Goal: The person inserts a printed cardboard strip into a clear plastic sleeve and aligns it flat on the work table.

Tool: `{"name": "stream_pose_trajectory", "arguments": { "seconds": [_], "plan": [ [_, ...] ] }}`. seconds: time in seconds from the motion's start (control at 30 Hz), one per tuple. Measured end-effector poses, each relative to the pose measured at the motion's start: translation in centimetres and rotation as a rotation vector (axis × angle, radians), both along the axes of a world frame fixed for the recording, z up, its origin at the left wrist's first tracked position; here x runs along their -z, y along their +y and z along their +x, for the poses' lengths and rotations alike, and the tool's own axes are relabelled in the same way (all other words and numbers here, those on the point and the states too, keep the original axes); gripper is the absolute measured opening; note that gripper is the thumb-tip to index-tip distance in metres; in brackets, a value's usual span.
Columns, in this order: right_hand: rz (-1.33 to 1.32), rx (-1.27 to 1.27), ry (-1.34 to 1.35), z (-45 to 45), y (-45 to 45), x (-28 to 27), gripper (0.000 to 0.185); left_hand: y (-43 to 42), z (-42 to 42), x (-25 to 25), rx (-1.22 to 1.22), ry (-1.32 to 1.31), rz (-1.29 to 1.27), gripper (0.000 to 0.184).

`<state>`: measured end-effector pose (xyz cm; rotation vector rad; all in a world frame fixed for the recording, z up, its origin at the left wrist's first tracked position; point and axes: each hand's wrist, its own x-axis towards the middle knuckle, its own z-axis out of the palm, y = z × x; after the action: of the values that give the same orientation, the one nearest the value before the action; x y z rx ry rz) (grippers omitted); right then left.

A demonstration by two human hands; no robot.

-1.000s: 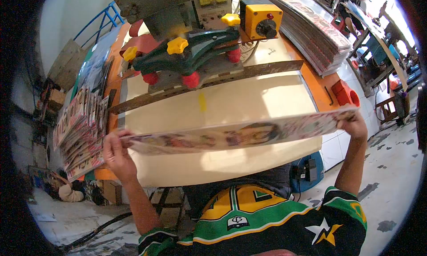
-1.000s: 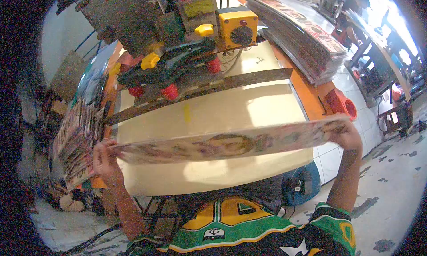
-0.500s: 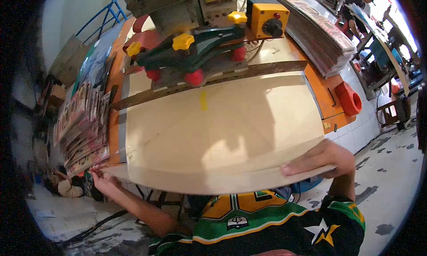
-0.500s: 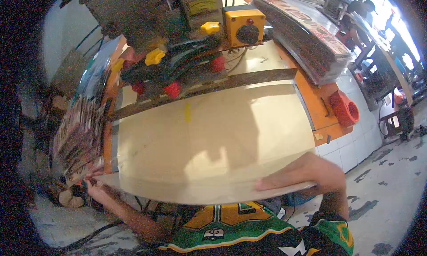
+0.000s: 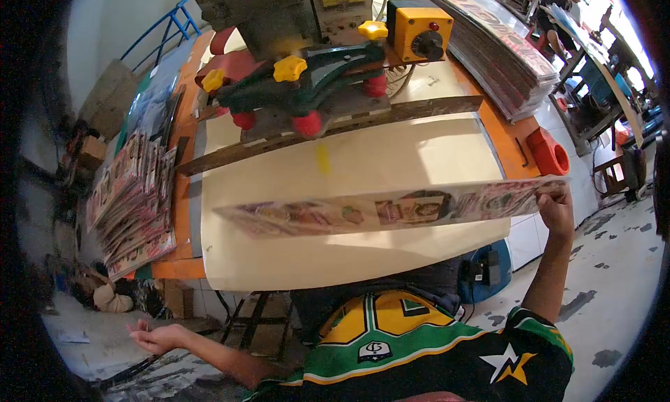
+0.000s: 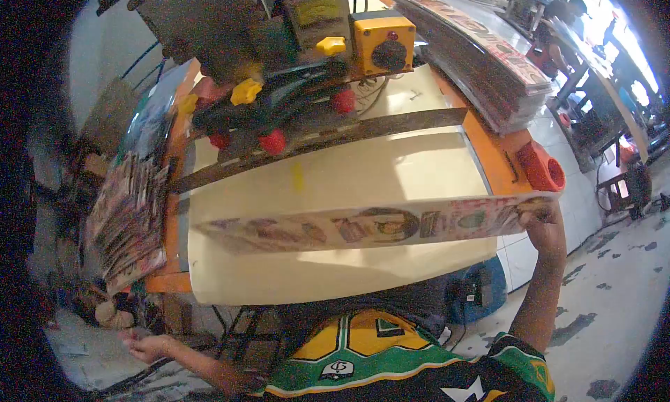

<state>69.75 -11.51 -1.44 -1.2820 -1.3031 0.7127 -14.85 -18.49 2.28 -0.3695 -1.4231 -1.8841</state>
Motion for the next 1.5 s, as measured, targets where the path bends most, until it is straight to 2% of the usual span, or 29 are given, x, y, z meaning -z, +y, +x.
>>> {"name": "stream_pose_trajectory", "arguments": {
  "seconds": [0.03, 0.07, 0.1, 0.17, 0.2, 0.27, 0.3, 0.33, 0.4, 0.43, 0.5, 0.57, 0.6, 0.67, 0.7, 0.73, 0.77, 0.8, 0.87, 0.93, 1.07, 1.13, 1.27, 1.33, 1.47, 1.5],
  "plan": [
    [-0.041, 0.036, -0.004, -0.1, 0.5, 0.0, 0.058, -0.9, 0.0, -0.6, -0.085, 0.092, -0.073, 0.038],
    [-0.042, 0.033, -0.002, -0.3, 1.0, -0.1, 0.058, -2.4, 0.0, -1.7, -0.15, 0.257, -0.176, 0.039],
    [-0.03, 0.006, -0.011, -0.7, 1.5, -0.3, 0.06, -3.7, 0.0, -2.9, -0.152, 0.258, -0.18, 0.039],
    [-0.018, -0.029, -0.021, -0.9, 2.0, -0.6, 0.061, -6.0, 0.3, -5.4, -0.418, 0.558, -0.199, 0.039],
    [-0.071, -0.073, 0.035, -0.7, 2.3, -0.7, 0.059, -6.4, 2.0, -7.2, -0.427, 0.558, -0.202, 0.039],
    [-0.122, -0.126, 0.094, -1.5, 3.1, -0.9, 0.056, -6.1, 6.2, -10.3, -0.539, 0.936, -0.297, 0.037],
    [-0.078, -0.072, 0.167, -3.2, 3.7, -1.2, 0.052, -6.0, 6.0, -10.3, -0.546, 0.937, -0.299, 0.037],
    [-0.032, -0.016, 0.24, -4.6, 4.2, -1.5, 0.049, -5.8, 5.4, -9.9, -0.448, 1.031, -0.303, 0.035],
    [-0.053, -0.03, 0.252, -6.3, 5.2, -2.3, 0.045, -7.0, 0.5, -7.1, -0.278, 0.969, -0.477, 0.029],
    [-0.076, -0.039, 0.264, -6.6, 5.5, -2.6, 0.042, -6.4, 0.7, -6.3, -0.272, 0.973, -0.47, 0.029],
    [-0.046, -0.055, 0.254, -6.5, 6.0, -2.5, 0.039, -5.0, 1.5, -5.0, 0.129, 0.083, -0.873, 0.024],
    [-0.104, -0.109, 0.325, -7.1, 6.4, -2.9, 0.035, -5.0, -1.6, -2.7, 0.544, -0.237, -1.237, 0.029],
    [-0.071, -0.072, 0.357, -7.7, 6.6, -2.8, 0.033, -4.7, -1.4, -1.3, 0.545, -0.237, -1.236, 0.029],
    [-0.079, -0.1, 0.356, -9.0, 7.4, -3.4, 0.033, -4.2, 0.4, 0.8, 0.4, 0.177, -1.896, 0.04],
    [-0.087, -0.121, 0.355, -9.2, 7.7, -3.8, 0.033, -3.1, 2.6, -0.1, 0.404, 0.181, -1.892, 0.04],
    [-0.093, -0.103, 0.321, -8.7, 8.3, -2.5, 0.032, -1.0, 5.9, -1.8, 0.496, 0.034, -1.744, 0.047],
    [-0.07, -0.126, 0.324, -10.6, 8.4, -3.9, 0.032, 1.0, 8.2, -3.0, 0.584, -0.11, -1.589, 0.054],
    [-0.064, -0.134, 0.344, -10.8, 8.9, -3.4, 0.033, 2.4, 9.2, -2.9, 0.592, -0.108, -1.581, 0.054],
    [-0.049, -0.14, 0.387, -12.5, 9.7, -3.3, 0.033, 5.2, 10.3, -1.5, 0.87, -0.164, -1.239, 0.058],
    [-0.034, -0.15, 0.406, -13.7, 10.7, -2.8, 0.033, 8.4, 9.8, 1.3, 1.013, -0.088, -1.109, 0.063],
    [-0.011, -0.175, 0.404, -16.6, 11.3, -3.6, 0.036, 12.4, 12.1, 2.3, 1.024, -0.133, -1.067, 0.062],
    [-0.009, -0.224, 0.414, -17.4, 11.3, -4.2, 0.039, 13.1, 14.1, 1.2, 1.067, -0.226, -0.931, 0.055],
    [-0.004, -0.202, 0.419, -18.0, 11.6, -3.6, 0.039, 13.9, 13.7, 0.7, 1.201, -0.255, -0.904, 0.044],
    [-0.065, -0.154, 0.442, -17.6, 11.6, -2.9, 0.037, 14.2, 13.6, 1.4, 1.267, -0.205, -0.809, 0.035],
    [-0.086, -0.042, 0.385, -15.3, 12.3, 0.0, 0.037, 15.3, 11.6, 4.8, 1.293, -0.274, -0.719, 0.028],
    [-0.097, -0.06, 0.379, -14.9, 12.3, 0.3, 0.037, 15.8, 11.3, 6.2, 1.354, -0.283, -0.628, 0.025]
  ]
}}
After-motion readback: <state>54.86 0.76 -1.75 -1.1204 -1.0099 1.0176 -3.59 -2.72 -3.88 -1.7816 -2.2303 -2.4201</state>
